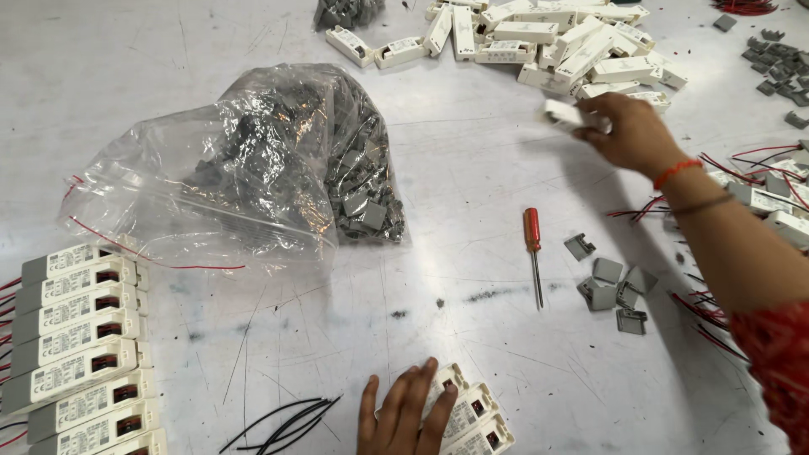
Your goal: The person assembles small white electrical components by inserting red and black wires into terminals and securing them with a screwdriver. They then attach gray plastic covers to the wired units and stack the finished assemblies on the table.
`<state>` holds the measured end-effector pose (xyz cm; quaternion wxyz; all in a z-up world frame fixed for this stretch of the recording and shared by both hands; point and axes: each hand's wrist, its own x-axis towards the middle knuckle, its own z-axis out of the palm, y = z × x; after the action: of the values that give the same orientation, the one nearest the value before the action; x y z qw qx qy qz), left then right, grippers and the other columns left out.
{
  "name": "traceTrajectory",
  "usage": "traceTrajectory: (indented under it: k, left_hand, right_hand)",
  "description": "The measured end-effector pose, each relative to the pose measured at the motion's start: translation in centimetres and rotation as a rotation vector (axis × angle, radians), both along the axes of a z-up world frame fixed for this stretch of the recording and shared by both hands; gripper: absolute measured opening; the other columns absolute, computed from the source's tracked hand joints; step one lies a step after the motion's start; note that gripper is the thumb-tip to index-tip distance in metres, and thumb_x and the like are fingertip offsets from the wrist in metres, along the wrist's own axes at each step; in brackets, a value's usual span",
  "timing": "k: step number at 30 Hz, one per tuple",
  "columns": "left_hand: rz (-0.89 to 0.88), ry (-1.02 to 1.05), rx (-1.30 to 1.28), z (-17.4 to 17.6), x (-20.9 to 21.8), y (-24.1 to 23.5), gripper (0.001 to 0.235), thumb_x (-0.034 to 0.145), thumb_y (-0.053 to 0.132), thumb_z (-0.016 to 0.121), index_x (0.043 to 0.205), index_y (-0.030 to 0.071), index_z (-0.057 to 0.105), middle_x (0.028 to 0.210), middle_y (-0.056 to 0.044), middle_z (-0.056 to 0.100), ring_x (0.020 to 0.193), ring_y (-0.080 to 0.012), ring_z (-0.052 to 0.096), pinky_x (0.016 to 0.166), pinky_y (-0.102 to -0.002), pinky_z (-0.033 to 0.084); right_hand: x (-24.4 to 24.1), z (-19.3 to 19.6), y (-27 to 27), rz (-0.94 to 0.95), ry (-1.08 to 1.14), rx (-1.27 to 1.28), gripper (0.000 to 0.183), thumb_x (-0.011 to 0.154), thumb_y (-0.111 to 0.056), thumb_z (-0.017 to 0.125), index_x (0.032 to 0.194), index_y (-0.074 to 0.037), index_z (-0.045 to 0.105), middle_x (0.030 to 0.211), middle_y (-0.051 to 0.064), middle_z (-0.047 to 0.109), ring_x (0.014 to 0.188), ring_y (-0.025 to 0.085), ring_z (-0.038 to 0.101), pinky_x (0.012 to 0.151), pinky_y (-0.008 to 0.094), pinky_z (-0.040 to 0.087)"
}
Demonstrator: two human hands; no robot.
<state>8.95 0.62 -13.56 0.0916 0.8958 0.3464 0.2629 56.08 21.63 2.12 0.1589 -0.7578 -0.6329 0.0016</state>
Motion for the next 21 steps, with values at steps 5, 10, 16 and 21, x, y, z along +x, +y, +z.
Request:
traceTrajectory:
  k: [5, 10, 16, 21]
  left_hand:
    - [-0.047, -0.152, -0.044, 3.4, -0.8, 0.1, 0.078, 0.099, 0.063, 0.049, 0.158, 0.018, 0.023, 0.16, -0.035, 0.023, 0.148, -0.0493, 0.029, 0.118, -0.066, 0.019]
    - [-0.009, -0.067, 0.067, 4.1, -0.6, 0.0, 0.074, 0.104, 0.057, 0.042, 0.156, 0.007, 0.026, 0.159, -0.034, 0.024, 0.15, -0.0469, 0.025, 0.117, -0.068, 0.017]
    - [0.016, 0.095, 0.076, 0.5, -0.5, -0.1, 0.059, 0.108, 0.049, 0.038, 0.149, 0.007, 0.043, 0.157, -0.025, 0.039, 0.149, -0.0387, 0.031, 0.116, -0.066, 0.018]
    - [0.023, 0.056, 0.142, -4.6, 0.3, -0.5, 0.057, 0.106, 0.054, 0.043, 0.146, 0.014, 0.045, 0.153, -0.018, 0.049, 0.143, -0.0337, 0.043, 0.112, -0.063, 0.027]
  right_hand:
    - [-12.9, -0.1, -7.3, 0.535, 0.357, -0.158, 0.049, 0.085, -0.014, 0.076, 0.132, -0.011, 0.062, 0.124, 0.007, 0.076, 0.086, 0.019, 0.078, 0.078, 0.034, 0.064]
    - [-24.0, -0.8, -13.4, 0.944, 0.503, -0.467, 0.03, 0.096, -0.021, 0.07, 0.122, -0.006, 0.071, 0.122, 0.009, 0.074, 0.111, 0.022, 0.068, 0.097, 0.038, 0.055]
    - [-22.9, -0.3, -7.9, 0.883, 0.414, -0.086, 0.015, 0.089, -0.018, 0.075, 0.102, -0.01, 0.077, 0.11, 0.009, 0.074, 0.096, 0.015, 0.072, 0.082, 0.029, 0.062]
    - [-18.0, -1.3, 9.9, 0.426, 0.382, 0.359, 0.02, 0.106, -0.019, 0.066, 0.12, -0.005, 0.071, 0.109, 0.013, 0.074, 0.094, 0.023, 0.072, 0.082, 0.037, 0.059]
